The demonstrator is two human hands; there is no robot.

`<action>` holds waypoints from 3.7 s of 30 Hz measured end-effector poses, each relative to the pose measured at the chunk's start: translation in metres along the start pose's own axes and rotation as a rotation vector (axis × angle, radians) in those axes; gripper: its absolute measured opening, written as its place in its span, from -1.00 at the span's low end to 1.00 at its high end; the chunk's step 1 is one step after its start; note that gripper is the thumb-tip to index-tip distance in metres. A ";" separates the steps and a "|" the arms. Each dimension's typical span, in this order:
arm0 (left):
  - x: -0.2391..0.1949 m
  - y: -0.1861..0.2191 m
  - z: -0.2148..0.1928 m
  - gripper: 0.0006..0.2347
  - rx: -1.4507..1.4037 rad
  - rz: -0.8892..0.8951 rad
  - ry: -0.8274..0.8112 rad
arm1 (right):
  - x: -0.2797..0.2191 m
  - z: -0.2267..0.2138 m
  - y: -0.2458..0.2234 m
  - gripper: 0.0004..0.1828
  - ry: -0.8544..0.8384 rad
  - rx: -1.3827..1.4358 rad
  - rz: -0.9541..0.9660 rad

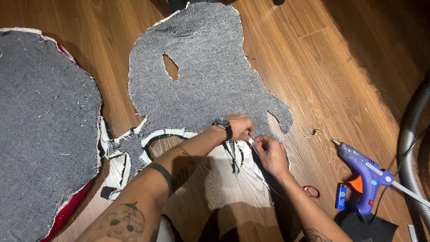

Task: The person is repairing a piece of grey fabric with a yellow and black pattern. They use a hot glue gun to apply adhesive to the edges and press the fabric together, then use scissors to trim excess material.

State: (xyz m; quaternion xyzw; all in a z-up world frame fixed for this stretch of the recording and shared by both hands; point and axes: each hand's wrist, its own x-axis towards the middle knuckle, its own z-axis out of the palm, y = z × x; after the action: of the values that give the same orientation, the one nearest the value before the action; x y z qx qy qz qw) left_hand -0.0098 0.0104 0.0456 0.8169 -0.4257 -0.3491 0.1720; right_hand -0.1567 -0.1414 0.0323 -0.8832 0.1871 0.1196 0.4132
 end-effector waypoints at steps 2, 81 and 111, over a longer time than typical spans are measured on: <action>0.005 -0.005 0.005 -0.92 0.007 0.011 0.008 | -0.001 0.000 0.001 -0.79 0.005 -0.003 -0.017; 0.049 -0.013 0.047 -0.81 -0.205 0.119 0.113 | 0.102 -0.114 -0.116 -0.37 -0.674 -1.580 -0.116; 0.022 0.006 0.027 -0.87 -0.146 0.166 0.137 | 0.070 -0.108 -0.162 -0.44 -0.757 -1.571 -0.109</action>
State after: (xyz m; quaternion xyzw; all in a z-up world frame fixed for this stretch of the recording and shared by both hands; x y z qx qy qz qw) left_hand -0.0242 -0.0106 0.0207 0.7860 -0.4526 -0.3072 0.2882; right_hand -0.0177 -0.1455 0.1858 -0.8210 -0.1420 0.4794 -0.2757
